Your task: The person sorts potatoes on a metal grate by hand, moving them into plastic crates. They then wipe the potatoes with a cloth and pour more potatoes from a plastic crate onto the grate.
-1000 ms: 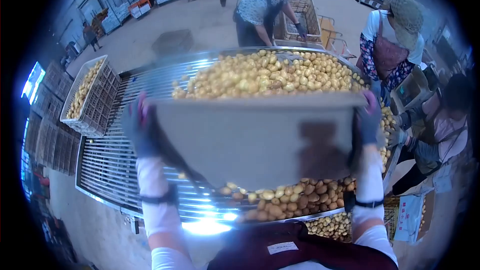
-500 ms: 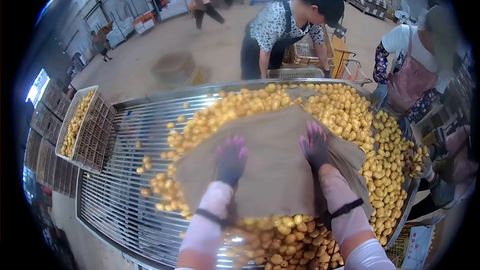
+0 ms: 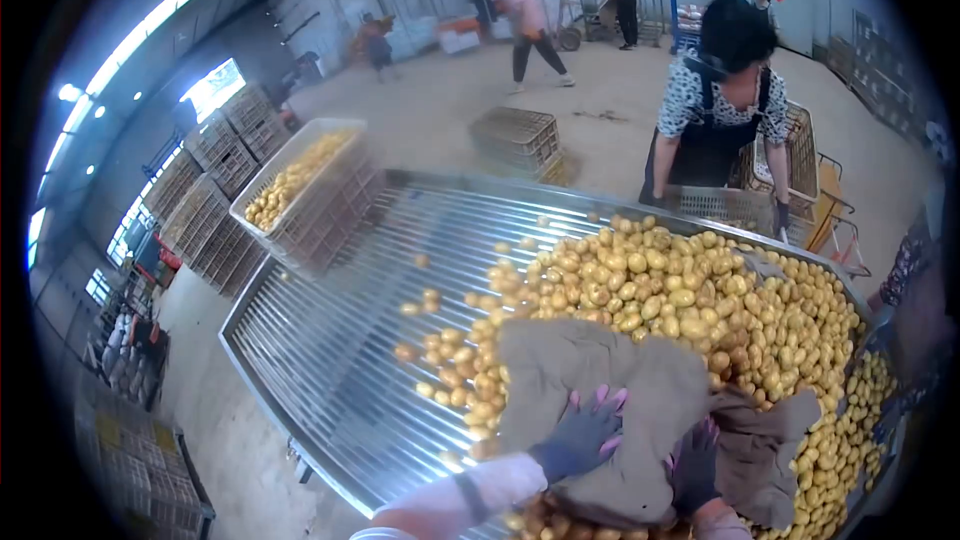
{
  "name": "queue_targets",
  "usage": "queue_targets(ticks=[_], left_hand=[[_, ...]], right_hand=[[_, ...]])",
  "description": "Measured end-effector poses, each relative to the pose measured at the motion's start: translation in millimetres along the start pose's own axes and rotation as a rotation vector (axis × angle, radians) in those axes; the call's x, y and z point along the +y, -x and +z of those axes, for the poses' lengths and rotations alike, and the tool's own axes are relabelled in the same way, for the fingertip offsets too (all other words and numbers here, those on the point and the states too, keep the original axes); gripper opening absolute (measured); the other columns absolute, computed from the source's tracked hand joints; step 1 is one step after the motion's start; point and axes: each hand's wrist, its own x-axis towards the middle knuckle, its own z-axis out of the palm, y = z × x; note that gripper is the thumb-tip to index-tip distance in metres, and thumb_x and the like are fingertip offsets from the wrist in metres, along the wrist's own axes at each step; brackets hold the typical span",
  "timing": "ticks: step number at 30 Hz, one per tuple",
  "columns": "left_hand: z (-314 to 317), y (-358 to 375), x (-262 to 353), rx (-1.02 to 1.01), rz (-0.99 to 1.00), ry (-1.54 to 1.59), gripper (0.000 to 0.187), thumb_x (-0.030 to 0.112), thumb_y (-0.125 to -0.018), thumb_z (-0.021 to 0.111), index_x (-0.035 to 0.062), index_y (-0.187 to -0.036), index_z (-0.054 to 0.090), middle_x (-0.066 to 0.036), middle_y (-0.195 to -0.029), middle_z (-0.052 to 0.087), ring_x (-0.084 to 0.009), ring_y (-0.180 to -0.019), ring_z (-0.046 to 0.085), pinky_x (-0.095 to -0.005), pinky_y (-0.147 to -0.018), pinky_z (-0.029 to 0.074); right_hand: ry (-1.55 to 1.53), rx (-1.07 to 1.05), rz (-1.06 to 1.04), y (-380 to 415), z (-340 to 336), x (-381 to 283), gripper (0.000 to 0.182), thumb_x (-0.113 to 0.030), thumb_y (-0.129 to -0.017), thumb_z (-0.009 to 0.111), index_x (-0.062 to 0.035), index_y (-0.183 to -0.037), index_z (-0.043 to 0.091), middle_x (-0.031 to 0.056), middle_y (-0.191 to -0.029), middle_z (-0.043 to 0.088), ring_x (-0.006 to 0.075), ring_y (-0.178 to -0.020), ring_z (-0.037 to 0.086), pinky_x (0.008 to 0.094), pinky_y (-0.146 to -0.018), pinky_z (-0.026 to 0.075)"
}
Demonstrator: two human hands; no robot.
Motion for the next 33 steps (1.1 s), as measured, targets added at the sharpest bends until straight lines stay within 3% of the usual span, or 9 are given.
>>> queue_targets(ticks=[7,11,15,17,19,25,27,31,33], left_hand=[[12,-91,-37,0.036,-0.138,0.165,0.044,0.032,-0.096,0.055,0.0093,-0.134,0.054,-0.017,-0.162,0.024,-0.0454,-0.149,0.019,-0.0765,-0.104,0.026],[39,-111,-40,0.192,-0.227,-0.056,0.048,0.035,-0.097,0.053,0.0124,-0.14,0.053,-0.015,-0.163,0.024,-0.038,-0.15,0.023,-0.0678,-0.108,0.031],[84,-44,-33,0.502,-0.104,-0.395,0.049,0.024,-0.095,0.053,0.0095,-0.142,0.052,-0.014,-0.164,0.024,-0.0363,-0.149,0.027,-0.0643,-0.109,0.031],[31,15,-25,0.107,-0.003,-0.074,0.054,0.016,-0.089,0.055,0.0056,-0.142,0.05,-0.015,-0.161,0.031,-0.0378,-0.145,0.034,-0.0644,-0.112,0.027],[18,54,-19,-0.012,0.043,-0.094,0.057,0.011,-0.085,0.054,0.0034,-0.142,0.05,-0.015,-0.159,0.034,-0.0393,-0.143,0.036,-0.0654,-0.116,0.02],[65,23,-37,0.19,-0.047,0.08,0.061,0.009,-0.084,0.052,0.001,-0.144,0.048,-0.012,-0.162,0.028,-0.0395,-0.149,0.026,-0.0698,-0.116,0.015],[34,-27,-46,-0.122,-0.129,-0.163,0.06,0.008,-0.086,0.05,0.0026,-0.145,0.047,-0.012,-0.159,0.033,-0.0377,-0.15,0.023,-0.0713,-0.115,0.013],[35,-64,-77,0.137,-0.175,-0.232,0.056,0.008,-0.089,0.048,0.0014,-0.145,0.046,-0.011,-0.155,0.038,-0.0356,-0.149,0.026,-0.0679,-0.117,0.015],[52,-47,-74,0.149,-0.172,-0.271,0.06,0.008,-0.084,0.054,0.0015,-0.144,0.047,-0.01,-0.159,0.031,-0.0367,-0.15,0.021,-0.0667,-0.116,0.018]], right_hand=[[-0.067,0.102,0.072,-124,-20,42,0.062,-0.032,-0.096,0.049,0.0119,-0.138,0.044,0.0385,-0.147,0.036,0.0561,-0.139,0.029,0.0637,-0.117,0.017],[0.05,0.2,0.127,-175,21,67,0.068,-0.029,-0.094,0.051,0.0076,-0.148,0.034,0.0333,-0.153,0.032,0.0485,-0.144,0.027,0.0594,-0.12,0.014],[-0.055,-0.017,0.091,-84,-33,-22,0.072,-0.027,-0.091,0.054,0.0062,-0.151,0.029,0.0305,-0.155,0.029,0.0481,-0.146,0.024,0.0603,-0.121,0.011],[0.219,0.38,-0.14,-41,27,-19,0.075,-0.028,-0.089,0.056,0.0063,-0.15,0.03,0.0306,-0.155,0.029,0.0498,-0.146,0.021,0.0613,-0.121,0.011],[0.032,0.057,-0.166,-9,3,-52,0.076,-0.029,-0.085,0.059,0.0072,-0.148,0.034,0.0309,-0.154,0.031,0.0505,-0.145,0.02,0.0608,-0.121,0.011],[-0.081,-0.004,-0.133,-62,3,-67,0.072,-0.033,-0.083,0.061,0.0086,-0.14,0.046,0.0283,-0.151,0.039,0.0473,-0.145,0.024,0.0562,-0.121,0.016],[0.091,-0.015,-0.106,-110,23,-56,0.065,-0.032,-0.087,0.057,0.0085,-0.137,0.05,0.0273,-0.148,0.043,0.0444,-0.142,0.03,0.0531,-0.12,0.018],[0.127,0.337,-0.101,-160,47,-64,0.051,-0.023,-0.092,0.05,0.0064,-0.133,0.056,0.0226,-0.142,0.051,0.0376,-0.136,0.042,0.0512,-0.119,0.022],[0.327,0.212,-0.1,-141,59,-70,0.05,-0.022,-0.093,0.05,0.0065,-0.133,0.056,0.0229,-0.142,0.051,0.0389,-0.134,0.043,0.0514,-0.118,0.024]])
